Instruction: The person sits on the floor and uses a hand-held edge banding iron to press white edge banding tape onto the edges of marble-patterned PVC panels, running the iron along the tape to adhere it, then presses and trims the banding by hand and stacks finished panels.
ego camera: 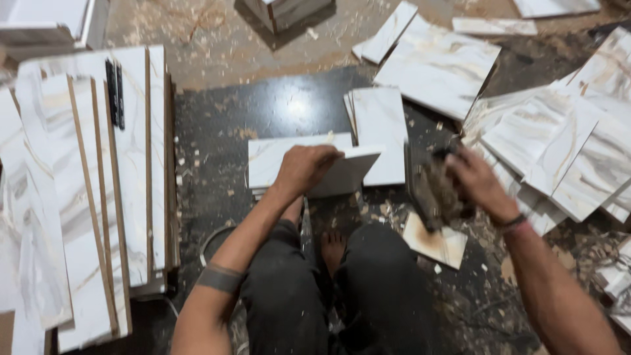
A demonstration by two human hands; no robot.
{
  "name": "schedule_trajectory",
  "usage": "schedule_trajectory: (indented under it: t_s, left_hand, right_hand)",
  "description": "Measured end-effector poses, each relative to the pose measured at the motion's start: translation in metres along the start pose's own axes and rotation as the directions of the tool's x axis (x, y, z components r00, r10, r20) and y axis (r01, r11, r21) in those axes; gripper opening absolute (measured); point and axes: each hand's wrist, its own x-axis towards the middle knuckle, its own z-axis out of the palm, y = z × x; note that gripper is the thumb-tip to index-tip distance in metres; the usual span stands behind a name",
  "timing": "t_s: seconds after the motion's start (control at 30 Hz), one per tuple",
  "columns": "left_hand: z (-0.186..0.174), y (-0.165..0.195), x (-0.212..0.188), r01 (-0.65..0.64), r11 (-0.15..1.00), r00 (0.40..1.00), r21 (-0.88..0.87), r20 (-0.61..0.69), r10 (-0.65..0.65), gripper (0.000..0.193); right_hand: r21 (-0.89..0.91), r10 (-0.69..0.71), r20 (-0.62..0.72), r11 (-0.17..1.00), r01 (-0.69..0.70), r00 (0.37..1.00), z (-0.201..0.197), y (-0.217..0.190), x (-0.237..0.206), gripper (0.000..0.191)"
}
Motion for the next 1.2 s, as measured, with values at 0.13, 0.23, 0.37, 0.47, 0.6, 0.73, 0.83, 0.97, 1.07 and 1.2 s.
schedule_trajectory:
  t_s: [0.13, 0.23, 0.37, 0.47, 0.6, 0.73, 0.83, 0.97, 1.07, 1.2]
  left_hand:
    - [-0.003, 0.005, -0.002, 0.026, 1.0, 1.0, 0.017, 0.002, -0.026, 0.016]
    - [-0.004, 0.008, -0.005, 0.05, 0.998, 0.998, 0.028, 0.024, -0.05, 0.016]
    - [-0.001, 0.006, -0.007, 0.09, 0.996, 0.995, 0.015, 0.029, -0.091, 0.016]
    - [0.002, -0.001, -0.006, 0.148, 0.989, 0.987, -0.004, 0.062, -0.147, 0.017]
    - [0.003, -0.011, -0.006, 0.132, 0.987, 0.991, -0.089, -0.007, -0.133, 0.017]
    - [-0.009, -0.023, -0.015, 0.271, 0.947, 0.961, -0.171, 0.003, -0.275, 0.018]
    - [-0.023, -0.031, -0.027, 0.334, 0.932, 0.942, -0.14, 0.019, -0.335, 0.018]
    - [-0.039, -0.036, -0.037, 0.285, 0.957, 0.958, -0.058, -0.003, -0.286, 0.015]
    - [-0.041, -0.032, -0.043, 0.177, 0.983, 0.983, -0.056, -0.048, -0.18, 0.011]
    - [-0.036, -0.027, -0.046, 0.044, 0.996, 0.99, 0.079, -0.139, -0.033, 0.007]
  right_hand:
    - [-0.026, -0.136, 0.035, 0.99, 0.137, 0.99, 0.001, -0.103, 0.008, 0.028]
    - [-0.1, -0.108, 0.08, 0.988, 0.116, 0.991, 0.02, -0.147, 0.019, 0.029]
    - [-0.32, -0.112, 0.101, 0.937, 0.139, 0.989, 0.042, -0.167, 0.035, 0.035]
    - [-0.457, -0.117, 0.101, 0.877, 0.151, 0.988, 0.047, -0.169, 0.044, 0.039]
    - [-0.557, -0.181, 0.11, 0.803, 0.212, 0.977, 0.056, -0.169, 0.054, 0.044]
    - [-0.579, -0.276, 0.149, 0.754, 0.31, 0.95, 0.075, -0.172, 0.065, 0.042]
    - [-0.599, -0.281, 0.169, 0.732, 0.325, 0.945, 0.089, -0.176, 0.069, 0.042]
    - [-0.589, -0.337, 0.202, 0.709, 0.389, 0.92, 0.104, -0.183, 0.071, 0.041]
    - [-0.594, -0.349, 0.211, 0.696, 0.403, 0.913, 0.116, -0.188, 0.072, 0.041]
    - [-0.586, -0.383, 0.209, 0.688, 0.428, 0.9, 0.133, -0.192, 0.07, 0.041]
